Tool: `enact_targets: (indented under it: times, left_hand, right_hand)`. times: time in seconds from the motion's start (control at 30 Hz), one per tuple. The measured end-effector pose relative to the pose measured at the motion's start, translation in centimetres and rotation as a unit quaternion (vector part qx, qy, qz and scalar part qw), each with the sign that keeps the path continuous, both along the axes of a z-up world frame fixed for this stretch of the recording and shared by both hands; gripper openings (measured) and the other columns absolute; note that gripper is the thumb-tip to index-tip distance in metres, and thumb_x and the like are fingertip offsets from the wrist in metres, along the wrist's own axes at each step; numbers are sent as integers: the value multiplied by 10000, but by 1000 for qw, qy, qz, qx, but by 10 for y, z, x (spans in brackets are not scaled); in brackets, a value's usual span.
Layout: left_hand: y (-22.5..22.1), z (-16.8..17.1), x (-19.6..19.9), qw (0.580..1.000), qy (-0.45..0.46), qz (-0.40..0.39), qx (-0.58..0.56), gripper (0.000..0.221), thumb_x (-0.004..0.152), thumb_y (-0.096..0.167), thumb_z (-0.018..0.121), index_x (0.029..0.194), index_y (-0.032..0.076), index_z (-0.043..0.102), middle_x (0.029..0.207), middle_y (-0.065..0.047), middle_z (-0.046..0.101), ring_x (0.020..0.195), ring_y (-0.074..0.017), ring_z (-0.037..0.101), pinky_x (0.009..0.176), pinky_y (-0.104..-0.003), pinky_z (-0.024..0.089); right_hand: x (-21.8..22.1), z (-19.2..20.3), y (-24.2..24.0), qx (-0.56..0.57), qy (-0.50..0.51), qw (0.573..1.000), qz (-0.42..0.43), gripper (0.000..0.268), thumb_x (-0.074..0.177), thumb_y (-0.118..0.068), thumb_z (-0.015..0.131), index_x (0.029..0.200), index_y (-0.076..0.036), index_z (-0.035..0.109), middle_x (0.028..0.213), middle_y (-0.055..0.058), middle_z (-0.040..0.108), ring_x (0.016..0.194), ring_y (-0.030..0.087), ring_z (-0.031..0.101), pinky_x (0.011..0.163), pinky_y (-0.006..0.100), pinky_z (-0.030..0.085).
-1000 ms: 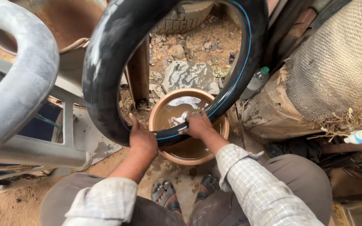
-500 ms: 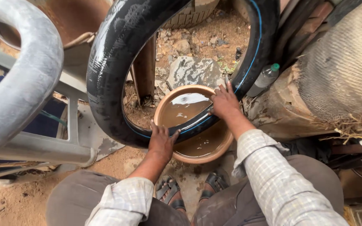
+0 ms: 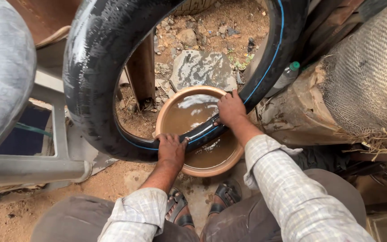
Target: Checking a motorcycle inner tube for leaks by submerging sections of it in a bucket of water to look for bubbles.
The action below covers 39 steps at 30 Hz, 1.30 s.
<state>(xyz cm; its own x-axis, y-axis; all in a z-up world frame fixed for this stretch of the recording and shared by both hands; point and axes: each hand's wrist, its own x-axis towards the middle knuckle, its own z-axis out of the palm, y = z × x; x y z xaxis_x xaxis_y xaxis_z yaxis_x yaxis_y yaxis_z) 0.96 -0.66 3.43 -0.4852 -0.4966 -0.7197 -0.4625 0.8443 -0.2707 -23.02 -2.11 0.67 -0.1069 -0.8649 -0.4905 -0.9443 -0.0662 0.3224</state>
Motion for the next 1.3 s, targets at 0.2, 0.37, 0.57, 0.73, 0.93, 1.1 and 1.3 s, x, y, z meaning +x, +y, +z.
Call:
enact_targets:
  times: [0.2,0.37,0.57,0.73,0.93,1.1,1.3]
  left_hand:
    - [-9,-32,-14,997,31,68,16,455,1080,303,439,1529,249,489,1470,-152,489,1375,-400,447,1015,-680,341]
    - [-13,-24,-27,997,-16,71,31,473,1076,321,462,1500,129,545,1451,-178,516,1347,-433,467,958,-677,363]
    - [-19,-44,-38,994,-21,95,42,475,1087,315,434,1502,106,537,1494,-178,493,1364,-435,451,956,-664,364]
    - [-19,-34,-40,994,-34,92,49,504,1092,340,419,1521,91,510,1531,-192,458,1382,-434,425,961,-663,359]
    - [-16,-24,-39,995,-58,68,41,569,1085,401,440,1533,55,488,1522,-215,467,1366,-422,449,956,-637,367]
    - [-13,-18,-37,995,-59,61,44,568,1075,411,453,1535,78,476,1536,-223,445,1386,-411,434,980,-637,368]
    - [-7,-54,-26,997,-1,77,3,477,1078,331,443,1489,118,560,1514,-164,508,1398,-381,441,1021,-636,339]
  right_hand:
    - [4,-50,2,-71,-12,997,5,759,699,-695,795,1199,-129,721,1151,50,706,1209,237,570,1098,477,339]
    - [8,-75,0,-90,4,996,16,450,866,-479,694,1160,-140,733,1122,51,717,1174,225,575,1078,461,328]
    - [7,-93,0,-82,9,996,15,309,968,-274,573,1191,-125,726,1143,50,716,1165,216,580,1041,445,327]
    - [24,-41,0,-39,4,999,6,439,903,-368,609,1246,-104,686,1182,53,688,1177,213,554,1038,442,305]
    - [14,-80,0,-45,34,998,11,334,1004,-304,598,1259,-107,686,1157,45,700,1153,196,567,1035,432,321]
    - [28,-30,7,-19,10,1000,-5,518,934,-435,593,1298,-72,656,1207,74,666,1214,217,527,1059,432,286]
    - [11,-83,16,-108,22,994,-6,365,979,-318,589,1232,-85,709,1237,119,681,1275,313,546,1227,618,89]
